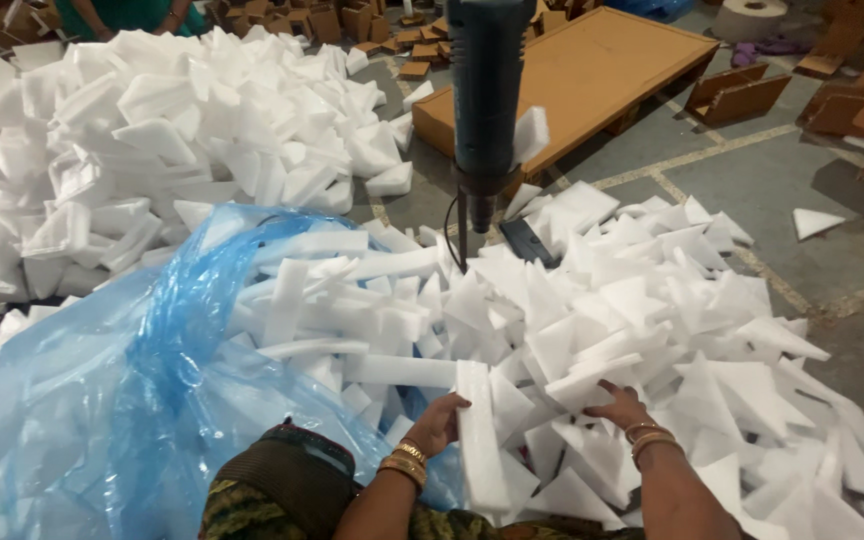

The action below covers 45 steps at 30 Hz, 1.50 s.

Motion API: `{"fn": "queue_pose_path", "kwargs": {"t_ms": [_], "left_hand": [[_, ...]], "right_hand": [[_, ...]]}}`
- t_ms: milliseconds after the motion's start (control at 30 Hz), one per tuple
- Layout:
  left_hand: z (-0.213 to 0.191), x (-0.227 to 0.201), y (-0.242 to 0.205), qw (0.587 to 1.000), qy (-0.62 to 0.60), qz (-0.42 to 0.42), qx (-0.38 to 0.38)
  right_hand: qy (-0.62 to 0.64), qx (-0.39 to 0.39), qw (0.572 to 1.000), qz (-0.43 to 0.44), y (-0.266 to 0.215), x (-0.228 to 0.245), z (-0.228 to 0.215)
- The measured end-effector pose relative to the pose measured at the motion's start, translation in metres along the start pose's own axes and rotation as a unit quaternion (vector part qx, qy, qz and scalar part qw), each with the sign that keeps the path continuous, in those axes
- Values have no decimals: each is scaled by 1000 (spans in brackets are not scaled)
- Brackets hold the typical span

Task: The person sits on the floor and sorts through a large pile of white foam pieces. They pick up individual pieces, inspect them, and place them into a blue plastic bag or onto a separate pile. The task involves repetitive handling of the foam pieces.

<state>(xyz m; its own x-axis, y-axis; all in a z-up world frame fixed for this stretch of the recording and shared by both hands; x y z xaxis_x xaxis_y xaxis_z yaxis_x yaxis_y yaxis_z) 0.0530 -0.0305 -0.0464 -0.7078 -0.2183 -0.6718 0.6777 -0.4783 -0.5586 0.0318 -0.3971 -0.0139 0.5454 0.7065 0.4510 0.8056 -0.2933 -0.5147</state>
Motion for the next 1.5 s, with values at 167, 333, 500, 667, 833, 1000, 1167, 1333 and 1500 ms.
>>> {"fn": "queue_pose_path", "kwargs": {"t_ms": [167,333,500,667,833,1000,1167,1333,1500], "left_hand": [[-17,-5,11,997,-67,27,-37],[-21,-26,-3,990,-105,62,-76],[-28,-38,-3,978,-178,91,-51],[-30,-46,-4,968,-219,121,-31],[-23,-63,-14,971,-194,138,-10],[-40,-80,-16,966,-135,185,-118],[-29,-120,-38,949,-56,297,-91],[-2,-142,-68,946,10,299,-127],[43,-167,-103,937,49,339,-73]], "right_hand": [[-30,32,996,-79,-1,49,25],[134,43,984,-112,3,92,46],[173,89,978,-70,2,111,70],[132,20,979,-153,-5,134,72],[90,-121,959,-240,-16,163,53],[190,-167,942,-220,-48,190,34],[440,-79,850,-277,-101,242,1],[531,-65,800,-270,-140,272,-23],[547,-60,784,-288,-146,286,-18]]}}
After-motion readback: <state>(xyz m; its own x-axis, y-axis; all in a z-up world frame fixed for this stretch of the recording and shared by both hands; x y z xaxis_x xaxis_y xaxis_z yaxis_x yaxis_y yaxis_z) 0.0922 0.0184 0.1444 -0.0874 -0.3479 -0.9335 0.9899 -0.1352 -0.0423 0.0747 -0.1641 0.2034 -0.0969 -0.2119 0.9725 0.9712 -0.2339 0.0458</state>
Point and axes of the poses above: each hand's wrist, its own y-axis towards the middle knuckle, its own z-axis out of the palm, x = y × z, the point moved 9 cm from there along y, towards the middle knuckle
